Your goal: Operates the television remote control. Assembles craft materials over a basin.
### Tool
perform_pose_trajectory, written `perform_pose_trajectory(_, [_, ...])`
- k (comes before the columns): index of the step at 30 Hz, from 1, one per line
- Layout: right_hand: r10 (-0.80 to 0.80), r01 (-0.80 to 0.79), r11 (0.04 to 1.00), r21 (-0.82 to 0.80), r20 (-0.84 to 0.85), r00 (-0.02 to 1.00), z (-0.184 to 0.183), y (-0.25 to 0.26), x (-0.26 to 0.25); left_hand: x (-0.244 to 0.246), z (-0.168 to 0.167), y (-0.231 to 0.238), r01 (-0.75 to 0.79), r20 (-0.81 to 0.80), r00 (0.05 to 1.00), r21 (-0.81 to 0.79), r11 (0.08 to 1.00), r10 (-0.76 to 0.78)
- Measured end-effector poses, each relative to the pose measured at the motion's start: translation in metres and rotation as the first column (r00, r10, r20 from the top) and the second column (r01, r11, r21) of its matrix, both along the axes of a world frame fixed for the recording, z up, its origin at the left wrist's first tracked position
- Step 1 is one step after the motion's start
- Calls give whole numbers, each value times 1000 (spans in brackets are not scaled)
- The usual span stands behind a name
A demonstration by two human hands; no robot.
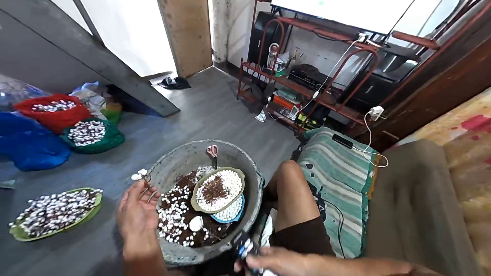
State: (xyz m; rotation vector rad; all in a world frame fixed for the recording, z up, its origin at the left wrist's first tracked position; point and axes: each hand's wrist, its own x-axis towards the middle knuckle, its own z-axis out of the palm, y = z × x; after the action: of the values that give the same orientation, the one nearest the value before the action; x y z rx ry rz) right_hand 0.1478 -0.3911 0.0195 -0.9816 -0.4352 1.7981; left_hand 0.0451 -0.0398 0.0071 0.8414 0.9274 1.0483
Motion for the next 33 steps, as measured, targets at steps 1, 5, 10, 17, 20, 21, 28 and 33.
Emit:
perform_pose_trajectory(1, [-85,85,995,-44,-3,996,8,6,10,1,1,-1,8,-2,1000,2,1000,-8])
perform_pose_trajectory(5, [-459,450,889,88,161,874,59,56,101,4,-1,-4,43,-3,999,22,999,-43])
perform_pose_trajectory(10, [-747,674,655,342,158,646,92,80,204,1,-2,-1,16,-14,1000,12,1000,-16])
perform_pose_trajectory(17, [-875,746,476,466,166,455,115,85,220,-2,-1,0,-4,-30,1000,14,1000,4])
perform_pose_trajectory(20, [-895,739,432,518,142,423,116,82,218,0,-2,-1,6,-29,1000,9,1000,-6])
perform_pose_trajectory(21, [-896,735,427,527,137,423,116,81,218,0,-2,-1,9,-24,1000,9,1000,-9])
perform_pose_trajectory(28, [-876,777,469,419,112,469,105,77,240,-2,-1,-1,10,-15,1000,32,999,-9])
perform_pose_trajectory(33, [-914,891,393,227,205,351,50,27,273,-10,-8,-2,55,-7,998,45,997,-55])
